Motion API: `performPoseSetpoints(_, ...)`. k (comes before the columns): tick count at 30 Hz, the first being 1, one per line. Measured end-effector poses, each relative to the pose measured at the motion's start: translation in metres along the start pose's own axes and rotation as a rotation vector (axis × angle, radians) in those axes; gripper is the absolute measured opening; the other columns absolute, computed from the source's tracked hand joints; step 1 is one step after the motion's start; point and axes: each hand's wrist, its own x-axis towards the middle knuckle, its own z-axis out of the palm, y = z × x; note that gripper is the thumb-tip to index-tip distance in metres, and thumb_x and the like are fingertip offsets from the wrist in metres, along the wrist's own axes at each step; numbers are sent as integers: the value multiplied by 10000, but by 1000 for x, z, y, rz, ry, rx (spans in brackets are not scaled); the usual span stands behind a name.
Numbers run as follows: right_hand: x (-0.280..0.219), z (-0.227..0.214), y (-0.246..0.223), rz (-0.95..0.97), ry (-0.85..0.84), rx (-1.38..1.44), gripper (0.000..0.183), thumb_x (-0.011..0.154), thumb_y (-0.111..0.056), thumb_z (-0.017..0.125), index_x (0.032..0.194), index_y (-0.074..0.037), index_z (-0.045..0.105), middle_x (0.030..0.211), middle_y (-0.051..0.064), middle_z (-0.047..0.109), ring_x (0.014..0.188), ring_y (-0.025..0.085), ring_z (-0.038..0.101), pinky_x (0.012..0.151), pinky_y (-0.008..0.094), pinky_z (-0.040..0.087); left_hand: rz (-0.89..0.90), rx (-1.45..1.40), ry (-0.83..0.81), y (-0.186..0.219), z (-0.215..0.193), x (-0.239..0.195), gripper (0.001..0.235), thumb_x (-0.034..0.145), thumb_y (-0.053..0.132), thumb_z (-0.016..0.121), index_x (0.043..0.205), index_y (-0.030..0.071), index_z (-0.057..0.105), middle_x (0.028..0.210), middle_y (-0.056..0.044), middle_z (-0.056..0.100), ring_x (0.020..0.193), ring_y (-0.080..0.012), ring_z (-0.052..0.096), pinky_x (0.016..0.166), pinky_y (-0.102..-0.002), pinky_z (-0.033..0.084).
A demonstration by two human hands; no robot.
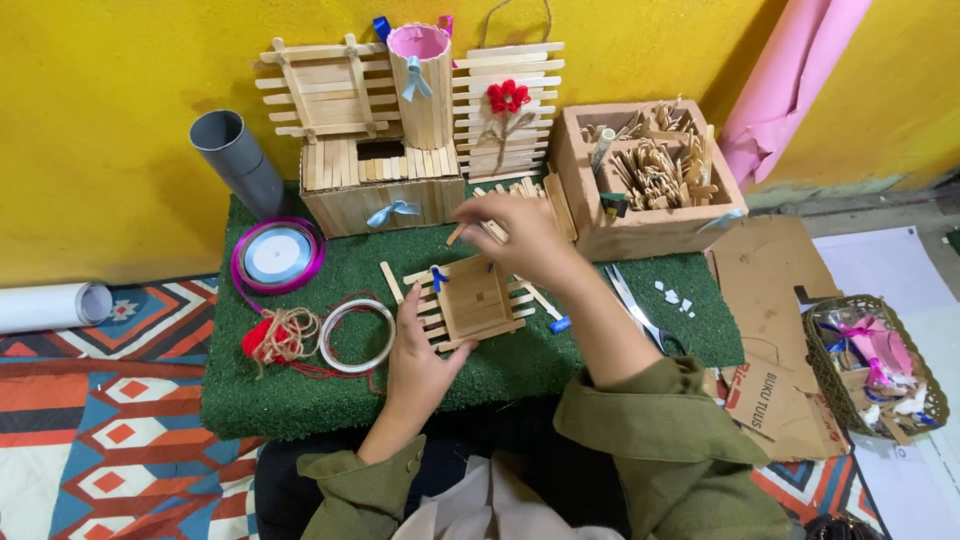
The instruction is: Constructing and decorating a small wooden structure made of popsicle sticks, specifically making and attaching a small blue ribbon bow.
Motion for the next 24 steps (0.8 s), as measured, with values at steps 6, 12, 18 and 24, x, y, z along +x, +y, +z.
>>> performPoseSetpoints(6, -31, -28, 31, 180, -78, 80, 261, 861, -144, 765, 1115, -89, 744, 991, 139, 773, 940, 359, 744, 888, 493, 532, 37, -13, 13, 1, -1, 2, 1090, 711, 195, 930, 1544, 28, 248, 1381, -330, 484, 1161, -518, 618, 856, -516, 628)
performPoseSetpoints(12, -38, 16, 65, 193, -70, 184, 193, 873, -162, 763, 1062, -118, 758, 895, 63, 775, 883, 244, 750, 882, 402, 548, 93, 18, -22, 10, -12, 5, 951, 749, 177, 895, 1527, 72, 359, 1262, -223, 533, 1120, -458, 645, 837, -516, 624)
performPoseSetpoints(18, -40, 18, 58, 214, -32, 238, 138, 891, -150, 756, 1027, -128, 774, 851, 56, 769, 859, 213, 734, 862, 375, 543, 94, 28, -26, 15, -12, 5, 889, 748, 166, 897, 1512, 84, 450, 1199, -182, 518, 1096, -433, 664, 832, -484, 639)
performPoseSetpoints(24, -44, 13, 52, 216, -39, 300, 211, 832, -51, 783, 1041, -71, 757, 885, 122, 755, 875, 256, 708, 852, 407, 549, 104, -3, -16, 11, -10, 4, 888, 748, 126, 888, 1512, 102, 435, 1183, -189, 512, 1084, -454, 664, 842, -517, 625)
